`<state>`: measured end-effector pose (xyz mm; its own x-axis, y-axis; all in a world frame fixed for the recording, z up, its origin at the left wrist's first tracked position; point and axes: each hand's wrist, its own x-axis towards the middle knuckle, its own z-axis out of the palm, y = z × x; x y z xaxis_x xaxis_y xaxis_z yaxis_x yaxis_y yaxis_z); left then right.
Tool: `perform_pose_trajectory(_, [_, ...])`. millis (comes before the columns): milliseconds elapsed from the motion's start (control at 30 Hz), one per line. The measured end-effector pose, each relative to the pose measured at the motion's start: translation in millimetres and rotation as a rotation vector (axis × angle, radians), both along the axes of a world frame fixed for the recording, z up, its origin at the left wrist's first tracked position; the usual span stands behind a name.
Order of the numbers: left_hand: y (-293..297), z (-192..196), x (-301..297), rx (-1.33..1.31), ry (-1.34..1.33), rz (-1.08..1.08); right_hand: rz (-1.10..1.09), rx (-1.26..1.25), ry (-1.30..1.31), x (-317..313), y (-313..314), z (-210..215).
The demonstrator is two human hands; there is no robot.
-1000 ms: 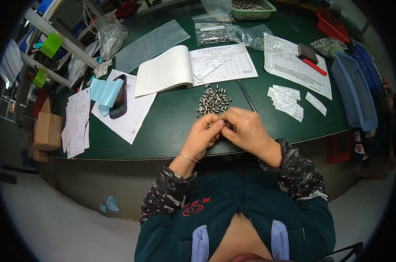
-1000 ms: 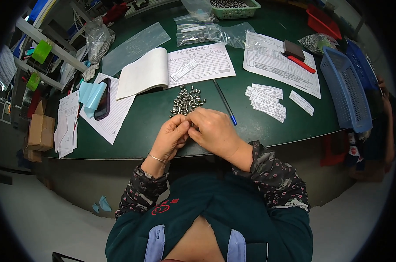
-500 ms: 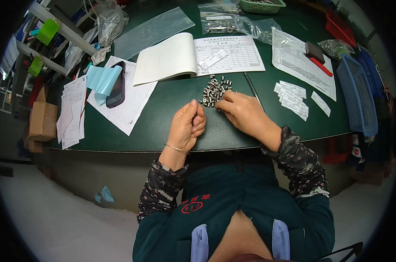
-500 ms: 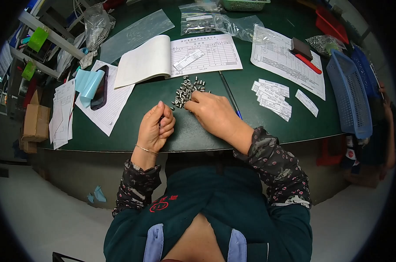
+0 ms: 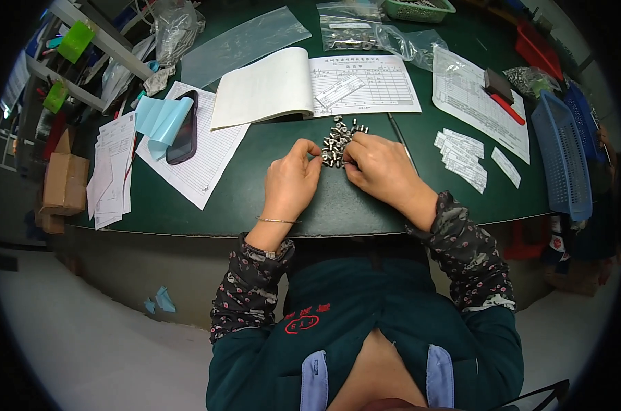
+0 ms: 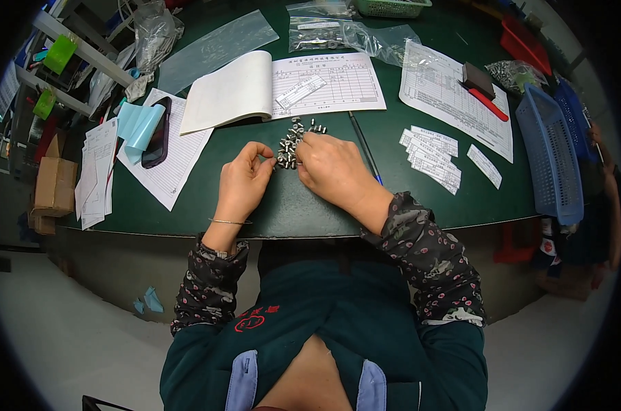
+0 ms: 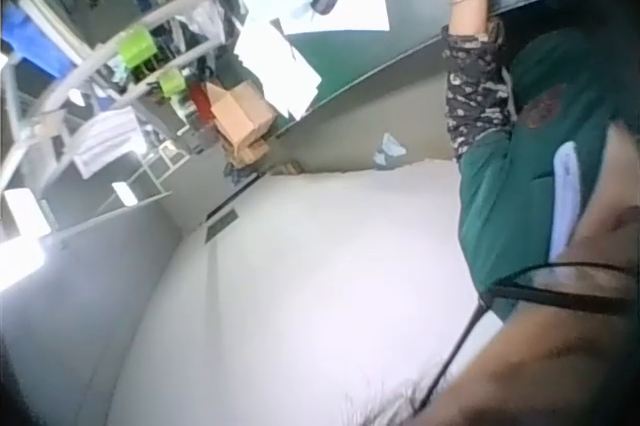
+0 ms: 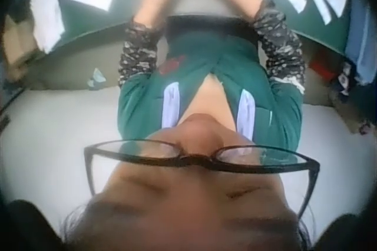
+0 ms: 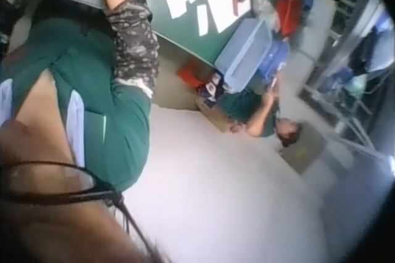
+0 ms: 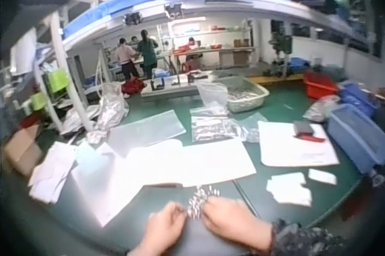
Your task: Writing on labels and inspecting small metal hardware components at a manufacturing workbench.
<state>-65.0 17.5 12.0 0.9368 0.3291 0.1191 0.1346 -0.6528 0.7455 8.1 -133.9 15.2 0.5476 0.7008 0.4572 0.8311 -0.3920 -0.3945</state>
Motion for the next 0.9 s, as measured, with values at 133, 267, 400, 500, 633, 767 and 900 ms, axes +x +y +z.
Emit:
perform_pose_trajectory(133, [7,2,-4,0.158,0.055,0.002,0.000,-0.104,-0.013,0,1,0])
perform_pose_trajectory(267, [4,4,-5,0.143,0.096,-0.004,0.027,-0.151,-0.017,-3,1,-5])
perform_pose_trajectory(400, [-1,6,0,0.247,0.191,0.051,0.043,-0.145,-0.032,-6,-2,-4])
perform_pose_trajectory(500, [0,-2,2,0.285,0.163,0.054,0.041,-0.117,-0.018,-8,-8,-2])
perform_pose_trajectory(633, [6,-9,-2,0.229,0.087,-0.030,0.009,0.097,0.280,-13,-17,-2])
perform_pose_trajectory(767, [-5,-3,-11,-0.271,-0.045,-0.202,0.023,0.334,0.508,-19,-22,-2])
perform_pose_trajectory(900, [-21,-7,-17,-0.530,-0.200,-0.325,0.053,0.438,0.467,-28,-26,4])
